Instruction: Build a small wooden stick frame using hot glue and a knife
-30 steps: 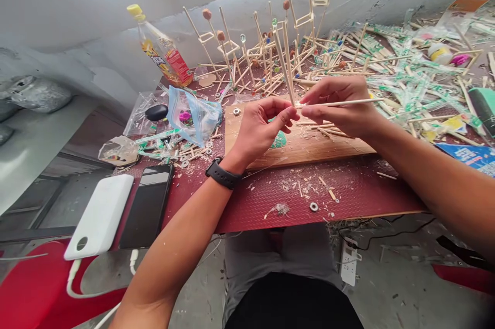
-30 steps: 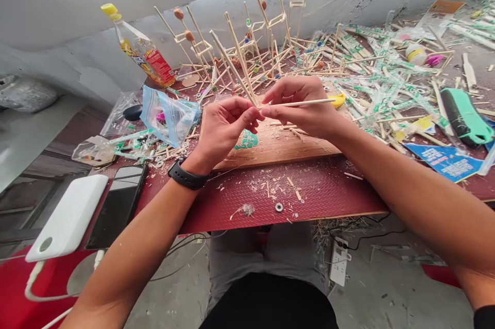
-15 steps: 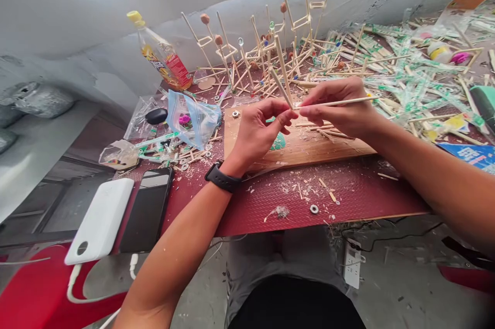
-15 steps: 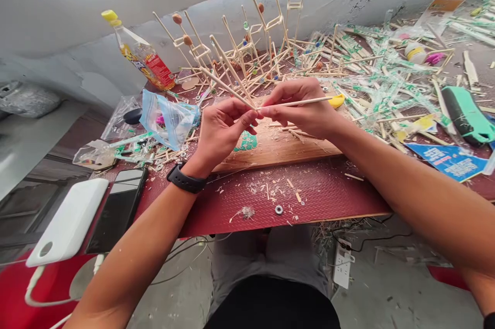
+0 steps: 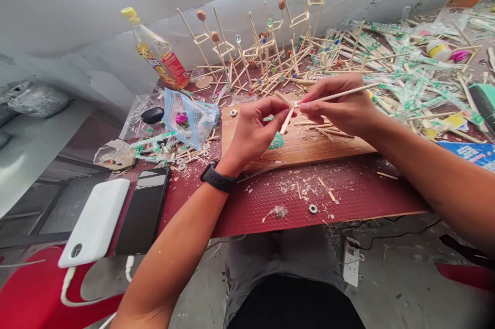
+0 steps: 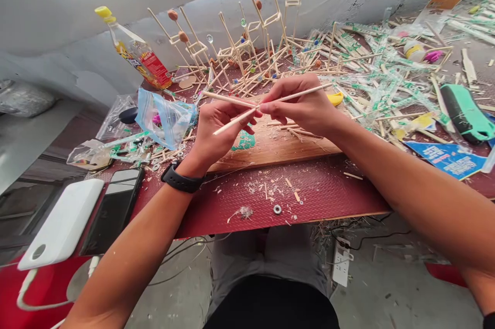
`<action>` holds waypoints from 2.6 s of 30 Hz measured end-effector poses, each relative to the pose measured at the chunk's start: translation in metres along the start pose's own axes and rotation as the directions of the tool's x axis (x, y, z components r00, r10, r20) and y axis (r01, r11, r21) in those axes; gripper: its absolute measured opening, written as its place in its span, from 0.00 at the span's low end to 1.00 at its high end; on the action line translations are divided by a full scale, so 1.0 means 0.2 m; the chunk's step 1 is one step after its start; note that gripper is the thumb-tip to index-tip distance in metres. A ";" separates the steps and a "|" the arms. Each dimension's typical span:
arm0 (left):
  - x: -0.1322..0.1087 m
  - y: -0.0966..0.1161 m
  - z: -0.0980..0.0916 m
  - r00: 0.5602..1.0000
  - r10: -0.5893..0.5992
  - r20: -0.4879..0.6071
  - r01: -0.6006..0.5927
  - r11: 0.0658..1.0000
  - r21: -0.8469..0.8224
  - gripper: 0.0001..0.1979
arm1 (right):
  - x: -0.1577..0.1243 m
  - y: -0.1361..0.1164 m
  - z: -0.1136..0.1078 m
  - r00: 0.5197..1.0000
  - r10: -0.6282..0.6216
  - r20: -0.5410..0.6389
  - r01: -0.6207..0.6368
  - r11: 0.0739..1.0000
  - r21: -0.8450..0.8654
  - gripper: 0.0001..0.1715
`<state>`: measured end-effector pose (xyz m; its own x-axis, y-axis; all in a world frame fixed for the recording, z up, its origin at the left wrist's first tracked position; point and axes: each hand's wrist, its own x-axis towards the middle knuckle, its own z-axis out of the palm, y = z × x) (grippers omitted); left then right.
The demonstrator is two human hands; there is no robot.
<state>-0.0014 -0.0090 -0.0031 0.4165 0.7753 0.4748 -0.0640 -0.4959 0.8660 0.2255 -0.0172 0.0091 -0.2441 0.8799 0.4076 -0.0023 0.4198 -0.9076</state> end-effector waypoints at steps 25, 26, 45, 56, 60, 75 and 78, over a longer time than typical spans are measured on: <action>0.00 0.02 0.02 0.981 -0.184 0.065 0.191 0.972 -0.136 0.27 | 0.00 0.01 0.00 0.999 0.007 0.045 -0.005 0.999 -0.035 0.21; 0.00 0.02 0.02 0.982 -0.181 0.060 0.187 0.973 -0.132 0.27 | 0.00 0.01 0.00 0.999 0.007 0.040 -0.006 0.999 -0.037 0.21; 0.01 -0.01 0.01 0.988 -0.146 0.050 0.151 0.979 -0.136 0.16 | 0.00 0.01 0.01 0.999 0.027 0.018 -0.026 0.997 -0.073 0.20; 0.00 -0.05 0.00 0.990 -0.092 0.104 0.104 0.988 -0.113 0.12 | 0.00 0.00 0.02 0.999 0.034 0.004 -0.034 0.997 -0.069 0.21; 0.00 -0.02 0.01 0.981 -0.164 0.101 0.176 0.977 -0.120 0.18 | 0.00 0.01 0.02 1.000 0.029 0.002 -0.029 0.998 -0.060 0.19; -0.01 0.05 0.02 0.969 -0.207 0.135 0.224 0.967 -0.124 0.18 | -0.01 0.01 0.01 0.999 0.022 0.037 -0.019 0.998 -0.067 0.17; -0.01 0.04 0.03 0.962 -0.233 0.142 0.248 0.963 -0.105 0.19 | -0.01 0.02 0.00 0.997 0.010 0.075 -0.004 0.997 -0.078 0.16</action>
<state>0.0022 -0.0162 0.0031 0.5446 0.8057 0.2330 -0.0537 -0.2438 0.9683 0.2250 -0.0169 0.0044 -0.3164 0.8648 0.3900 0.0747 0.4325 -0.8985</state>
